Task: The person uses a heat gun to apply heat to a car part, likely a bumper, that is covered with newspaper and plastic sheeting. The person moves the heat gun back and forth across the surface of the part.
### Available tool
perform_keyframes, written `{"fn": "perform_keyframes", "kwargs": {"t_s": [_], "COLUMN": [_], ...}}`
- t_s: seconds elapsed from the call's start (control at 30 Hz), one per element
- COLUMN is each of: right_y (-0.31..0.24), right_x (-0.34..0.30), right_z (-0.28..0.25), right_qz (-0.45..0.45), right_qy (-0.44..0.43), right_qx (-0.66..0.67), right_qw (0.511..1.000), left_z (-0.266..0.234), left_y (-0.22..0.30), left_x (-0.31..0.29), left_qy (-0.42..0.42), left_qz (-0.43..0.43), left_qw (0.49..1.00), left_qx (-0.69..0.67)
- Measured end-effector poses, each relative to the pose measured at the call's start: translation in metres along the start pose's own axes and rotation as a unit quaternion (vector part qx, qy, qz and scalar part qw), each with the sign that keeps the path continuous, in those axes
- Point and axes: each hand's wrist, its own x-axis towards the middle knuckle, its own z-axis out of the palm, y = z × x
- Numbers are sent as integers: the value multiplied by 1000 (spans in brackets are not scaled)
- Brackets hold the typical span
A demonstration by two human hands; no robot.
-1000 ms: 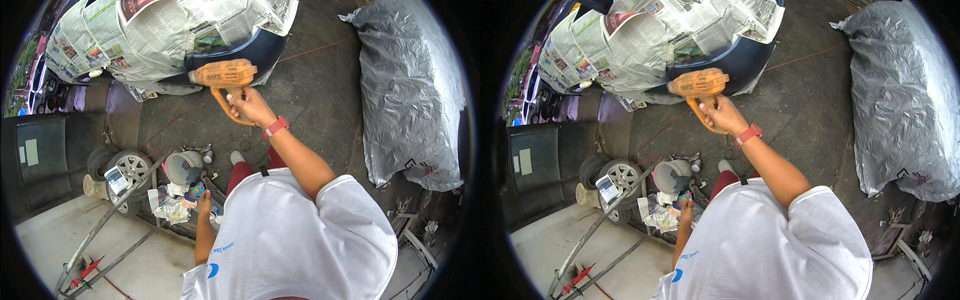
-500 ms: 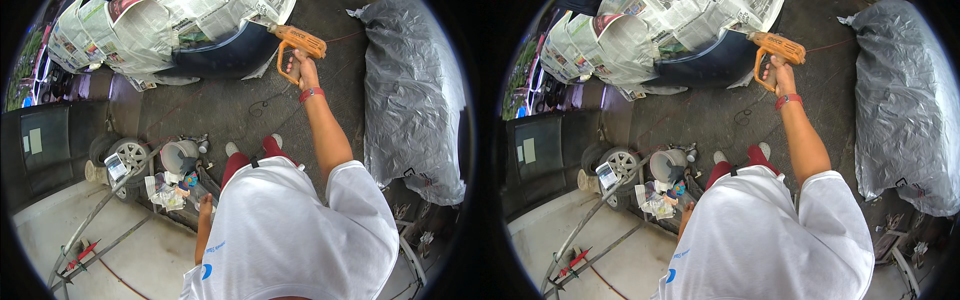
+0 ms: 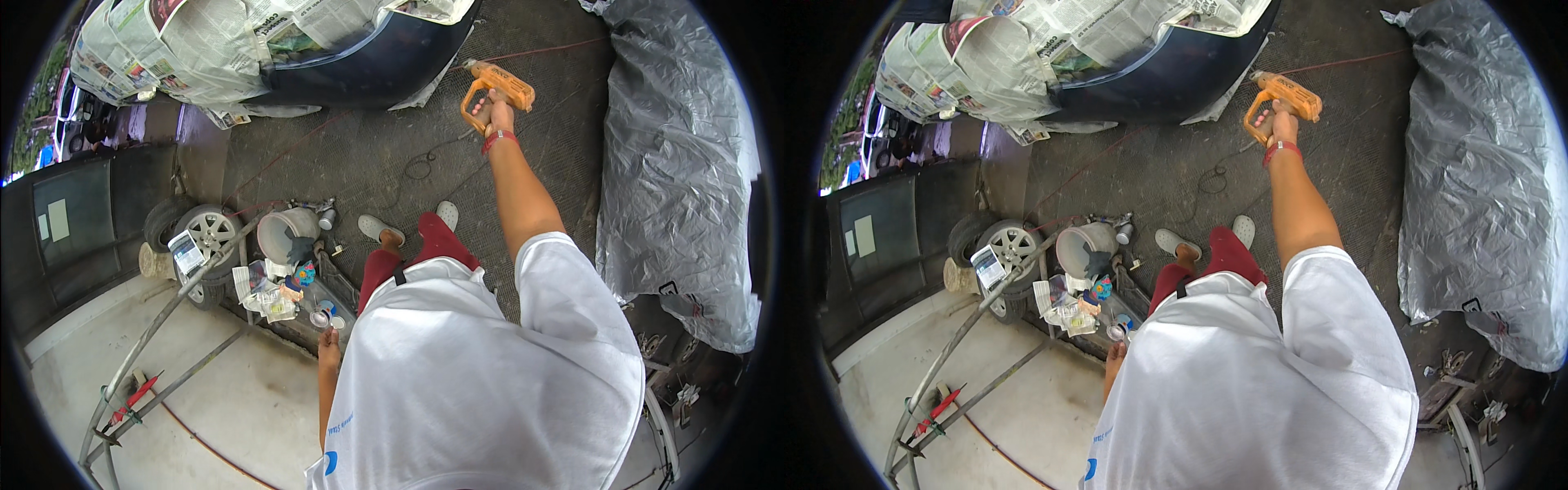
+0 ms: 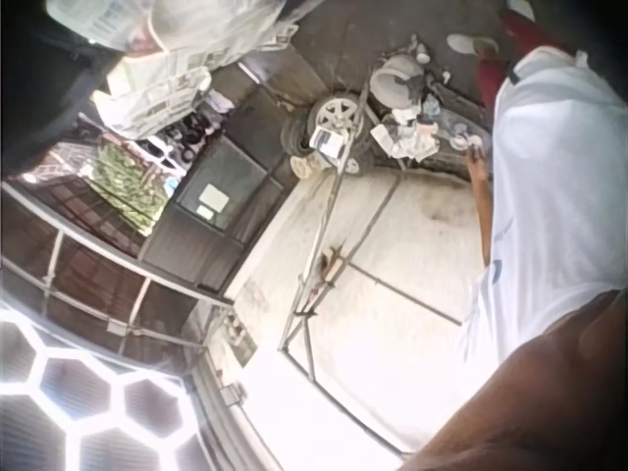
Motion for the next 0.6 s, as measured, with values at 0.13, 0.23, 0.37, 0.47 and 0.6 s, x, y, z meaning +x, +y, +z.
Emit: {"fn": "perform_keyframes", "kwargs": {"t_s": [0.13,0.23,0.37,0.47,0.6], "right_y": [7,13,19,0,-32], "right_x": [3,2,-1,-8,-14], "right_z": [-9,-10,-14,-4,16], "right_qz": [12,0,-48,-88,-96], "right_qy": [27,35,61,30,-41], "right_qx": [-12,-46,-85,-29,14], "right_qw": [999,998,993,995,994], "left_z": [0,8,4,15,3], "left_y": [-35,-49,-48,-13,4], "left_x": [-3,-6,-2,0,3], "left_qy": [-8,-5,-19,-26,-12], "left_qz": [14,-5,5,17,21], "left_qw": [999,997,998,1000,998], "left_qx": [-28,-71,-57,-3,50]}}
